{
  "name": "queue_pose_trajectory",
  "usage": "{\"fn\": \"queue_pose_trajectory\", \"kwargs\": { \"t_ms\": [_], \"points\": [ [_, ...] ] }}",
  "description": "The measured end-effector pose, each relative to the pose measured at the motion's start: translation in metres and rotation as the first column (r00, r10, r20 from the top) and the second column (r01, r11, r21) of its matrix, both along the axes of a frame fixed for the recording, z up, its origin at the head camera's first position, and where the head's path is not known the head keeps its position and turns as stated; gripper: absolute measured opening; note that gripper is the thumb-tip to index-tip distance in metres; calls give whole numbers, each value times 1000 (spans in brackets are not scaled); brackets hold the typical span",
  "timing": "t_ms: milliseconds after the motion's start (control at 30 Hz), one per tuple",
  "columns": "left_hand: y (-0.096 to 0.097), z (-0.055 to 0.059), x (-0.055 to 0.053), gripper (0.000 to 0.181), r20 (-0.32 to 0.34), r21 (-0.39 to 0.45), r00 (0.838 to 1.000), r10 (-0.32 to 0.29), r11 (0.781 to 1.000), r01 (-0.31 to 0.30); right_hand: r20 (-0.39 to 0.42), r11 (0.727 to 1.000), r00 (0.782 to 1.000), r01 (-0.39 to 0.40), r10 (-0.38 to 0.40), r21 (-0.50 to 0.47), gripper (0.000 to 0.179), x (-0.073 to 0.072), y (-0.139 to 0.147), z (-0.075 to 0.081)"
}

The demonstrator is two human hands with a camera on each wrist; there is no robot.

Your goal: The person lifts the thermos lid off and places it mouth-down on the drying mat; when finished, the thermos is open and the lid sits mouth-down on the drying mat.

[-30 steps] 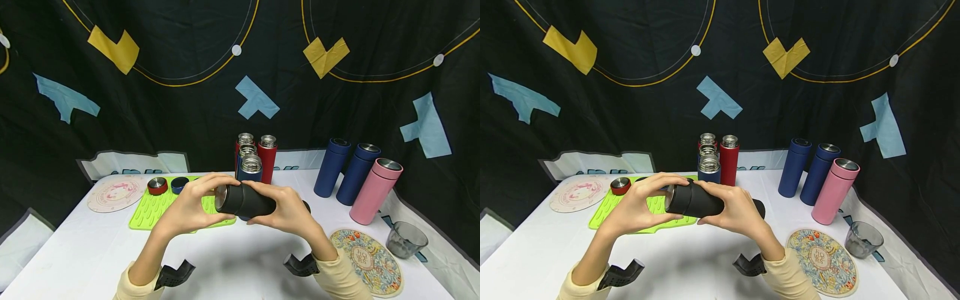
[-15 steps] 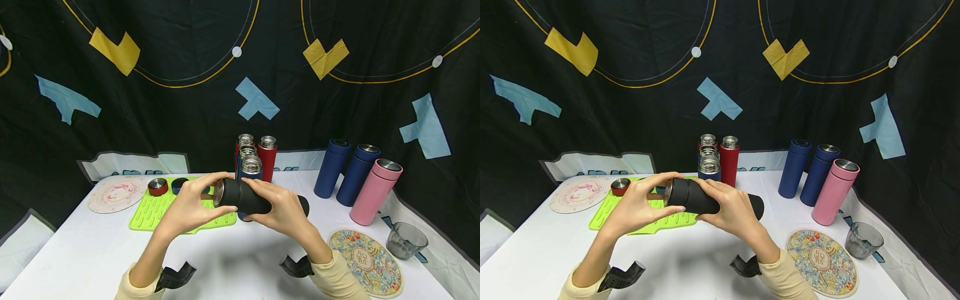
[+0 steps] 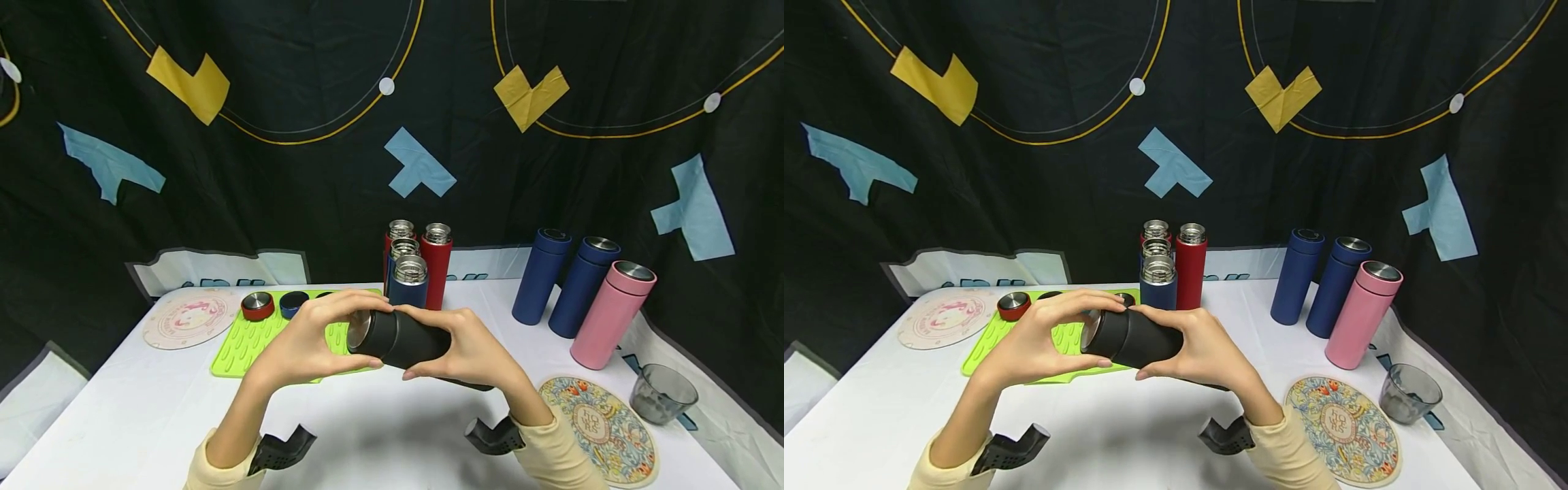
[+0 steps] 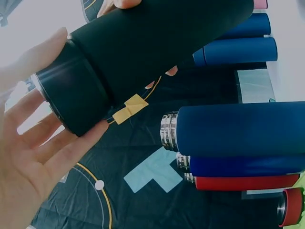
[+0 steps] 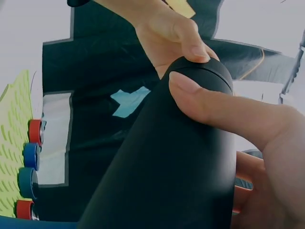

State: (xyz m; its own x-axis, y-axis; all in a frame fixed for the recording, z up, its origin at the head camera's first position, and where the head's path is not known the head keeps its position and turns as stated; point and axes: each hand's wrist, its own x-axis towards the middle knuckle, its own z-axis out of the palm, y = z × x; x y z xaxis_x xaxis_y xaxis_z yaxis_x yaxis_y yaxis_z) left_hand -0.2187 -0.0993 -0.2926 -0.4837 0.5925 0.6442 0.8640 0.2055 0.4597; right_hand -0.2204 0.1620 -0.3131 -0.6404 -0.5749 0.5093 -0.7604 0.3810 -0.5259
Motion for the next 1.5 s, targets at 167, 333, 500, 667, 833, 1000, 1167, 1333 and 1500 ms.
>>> {"fn": "queue_pose_trajectory", "kwargs": {
  "t_ms": [167, 333, 500, 667, 833, 1000, 1167, 1333, 1500],
  "points": [
    [1, -1, -1, 59, -19, 16, 1000, 4, 1000, -3, -12, 1000, 1000, 25, -26, -13, 78, 2, -1, 0],
    [2, -2, -1, 60, 17, 42, 998, 57, 997, -58, -91, 997, 993, 76, -76, -10, 80, 5, -5, 2],
    [4, -3, -1, 59, 121, 41, 977, 174, 983, -180, -276, 980, 944, 196, -182, 23, 81, 8, -10, 0],
    [3, -4, -2, 63, 153, 19, 973, 173, 984, -178, -304, 974, 931, 222, -201, 38, 80, 7, -10, -1],
    [-1, -3, -2, 65, 119, -39, 990, 75, 997, -71, -144, 987, 981, 144, -132, 78, 81, 4, -2, 2],
    [-2, -1, -1, 66, 111, -64, 994, 3, 998, 4, 4, 995, 998, 64, -64, 80, 81, 1, 6, 4],
    [-1, -2, -1, 66, 101, -37, 995, 14, 999, -10, -12, 995, 998, 66, -66, 70, 81, 2, 6, 5],
    [0, -2, -1, 68, 155, -22, 983, 101, 995, -99, -114, 987, 984, 145, -137, 70, 82, 5, 3, 4],
    [2, -1, -1, 71, 206, -39, 966, 155, 988, -150, -222, 973, 956, 214, -191, 84, 80, 8, 0, 4]
  ]
}}
